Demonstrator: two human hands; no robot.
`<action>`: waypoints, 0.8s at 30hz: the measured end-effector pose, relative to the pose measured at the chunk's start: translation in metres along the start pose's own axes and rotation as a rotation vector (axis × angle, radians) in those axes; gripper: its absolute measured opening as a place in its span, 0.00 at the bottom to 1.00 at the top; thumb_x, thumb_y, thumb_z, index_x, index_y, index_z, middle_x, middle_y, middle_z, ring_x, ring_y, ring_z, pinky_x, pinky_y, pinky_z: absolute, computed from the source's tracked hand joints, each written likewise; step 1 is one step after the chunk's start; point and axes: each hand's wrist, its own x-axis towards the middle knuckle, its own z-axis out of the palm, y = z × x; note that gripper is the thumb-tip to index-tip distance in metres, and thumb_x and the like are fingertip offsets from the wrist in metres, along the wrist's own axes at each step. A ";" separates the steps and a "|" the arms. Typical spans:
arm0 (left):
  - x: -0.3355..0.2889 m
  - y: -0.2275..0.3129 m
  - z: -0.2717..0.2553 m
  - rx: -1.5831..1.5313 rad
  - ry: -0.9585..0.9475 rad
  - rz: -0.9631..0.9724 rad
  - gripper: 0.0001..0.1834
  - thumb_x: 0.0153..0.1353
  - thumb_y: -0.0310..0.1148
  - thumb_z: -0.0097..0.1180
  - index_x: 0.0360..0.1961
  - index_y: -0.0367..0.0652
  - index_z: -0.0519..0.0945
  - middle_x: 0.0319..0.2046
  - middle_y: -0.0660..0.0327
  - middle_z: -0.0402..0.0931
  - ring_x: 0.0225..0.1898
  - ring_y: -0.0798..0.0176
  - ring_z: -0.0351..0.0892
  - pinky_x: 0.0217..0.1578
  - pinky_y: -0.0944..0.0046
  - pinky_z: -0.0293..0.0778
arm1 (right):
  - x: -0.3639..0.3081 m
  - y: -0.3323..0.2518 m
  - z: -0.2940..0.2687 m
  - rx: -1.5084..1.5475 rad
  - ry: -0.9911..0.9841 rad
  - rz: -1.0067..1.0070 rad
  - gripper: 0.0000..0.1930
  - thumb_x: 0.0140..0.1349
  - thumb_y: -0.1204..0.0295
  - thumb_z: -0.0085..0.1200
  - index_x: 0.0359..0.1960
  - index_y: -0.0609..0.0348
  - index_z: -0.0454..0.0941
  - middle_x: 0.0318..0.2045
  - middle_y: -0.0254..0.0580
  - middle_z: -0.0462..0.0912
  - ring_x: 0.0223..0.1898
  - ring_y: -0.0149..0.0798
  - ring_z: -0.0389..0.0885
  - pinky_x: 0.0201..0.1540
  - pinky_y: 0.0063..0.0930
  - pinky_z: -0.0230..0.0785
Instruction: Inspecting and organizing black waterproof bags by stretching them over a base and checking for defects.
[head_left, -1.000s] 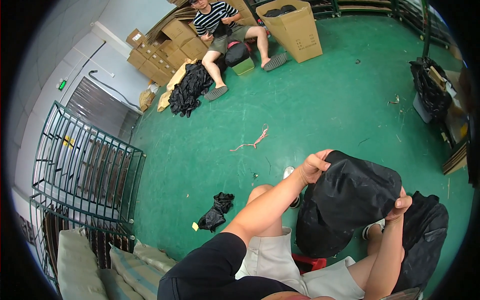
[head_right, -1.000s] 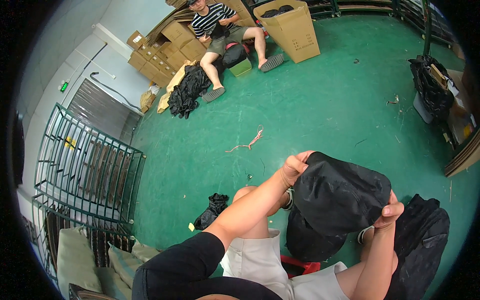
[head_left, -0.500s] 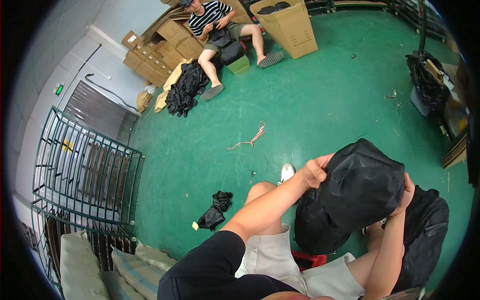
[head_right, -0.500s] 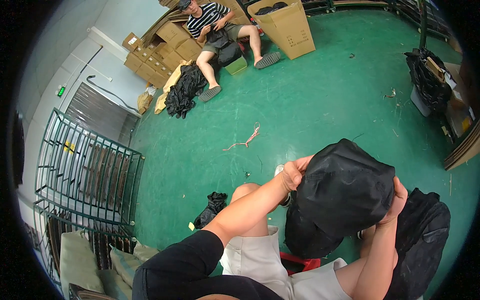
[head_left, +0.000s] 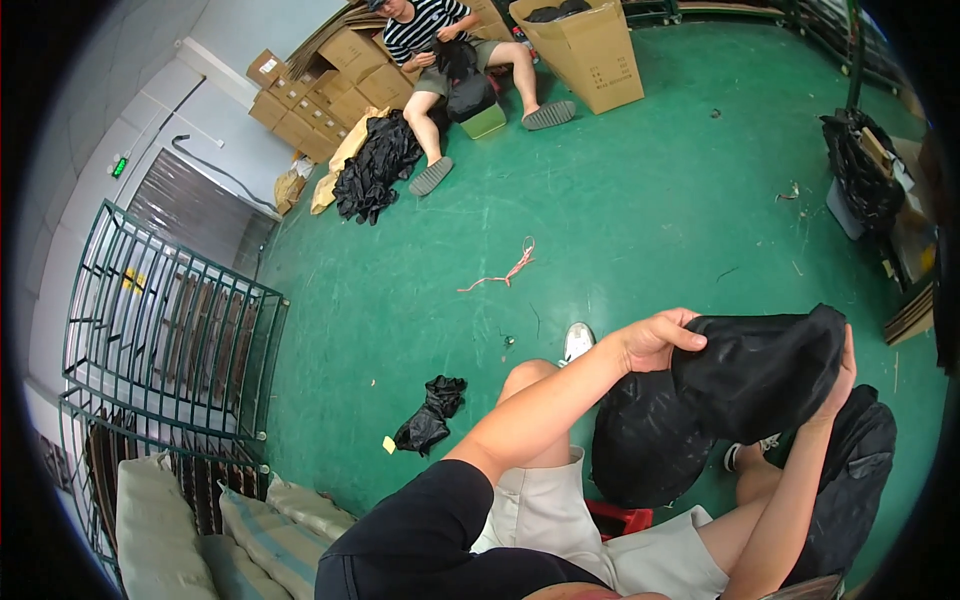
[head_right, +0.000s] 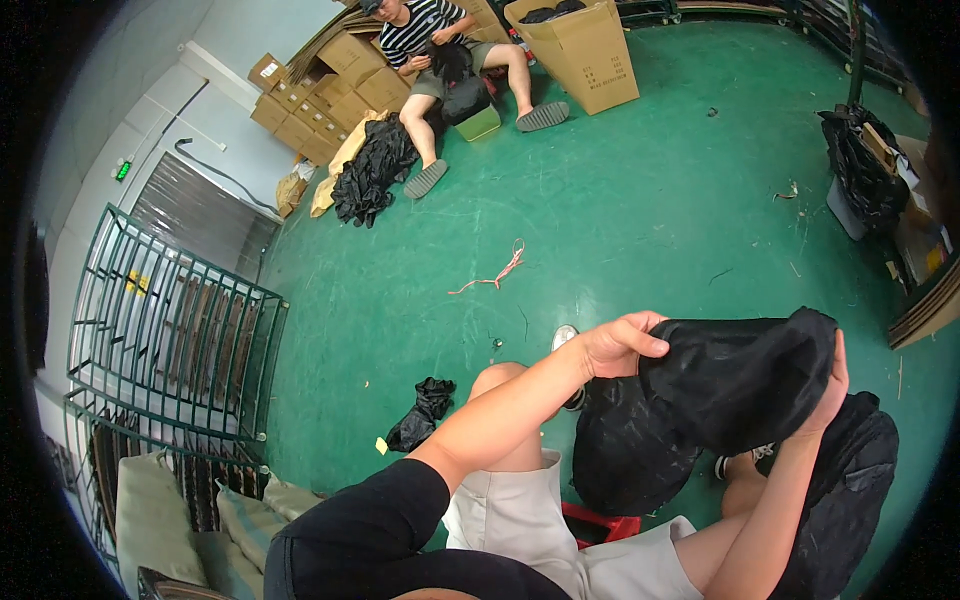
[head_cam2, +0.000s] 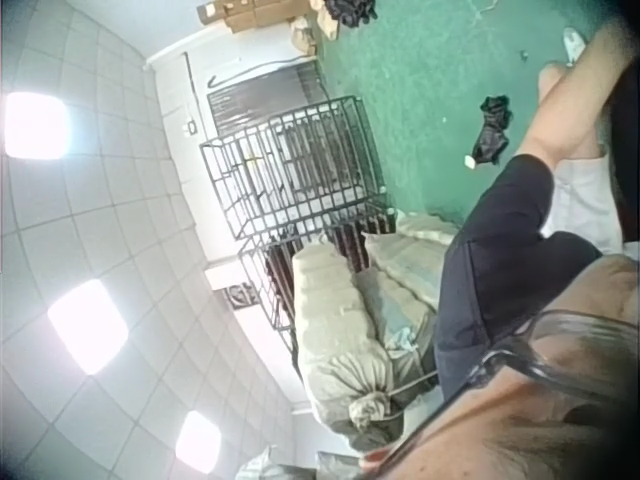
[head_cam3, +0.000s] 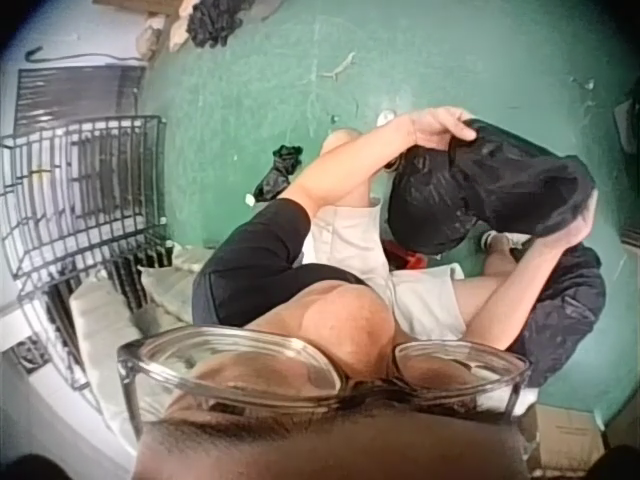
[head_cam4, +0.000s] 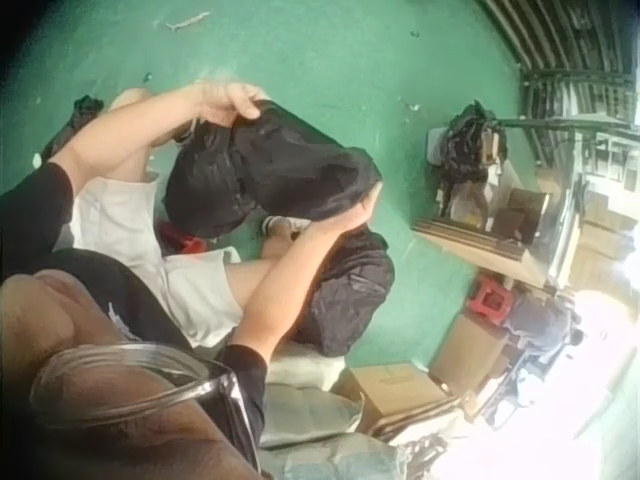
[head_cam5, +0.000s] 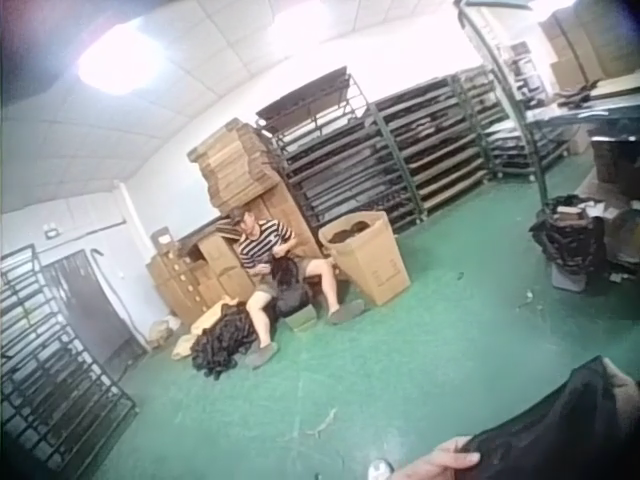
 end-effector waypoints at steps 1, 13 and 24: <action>-0.002 0.000 -0.005 0.009 -0.003 -0.042 0.19 0.55 0.23 0.61 0.49 0.28 0.77 0.45 0.51 0.82 0.48 0.55 0.81 0.55 0.56 0.73 | 0.000 -0.003 -0.001 -0.032 -0.007 -0.021 0.24 0.74 0.61 0.32 0.54 0.69 0.75 0.53 0.55 0.79 0.55 0.53 0.77 0.65 0.47 0.63; -0.008 0.014 -0.011 0.457 0.111 0.076 0.32 0.58 0.31 0.60 0.63 0.35 0.66 0.58 0.48 0.72 0.55 0.49 0.77 0.58 0.47 0.71 | 0.008 -0.007 -0.028 -0.082 0.228 -0.082 0.26 0.74 0.59 0.34 0.62 0.69 0.67 0.60 0.55 0.72 0.61 0.51 0.72 0.67 0.44 0.60; -0.002 0.024 -0.015 -0.305 0.252 0.272 0.23 0.61 0.41 0.50 0.52 0.38 0.77 0.53 0.52 0.78 0.53 0.50 0.77 0.59 0.47 0.67 | 0.001 0.026 0.031 -0.387 -0.060 0.041 0.31 0.60 0.57 0.55 0.60 0.67 0.69 0.59 0.48 0.74 0.60 0.49 0.72 0.65 0.46 0.62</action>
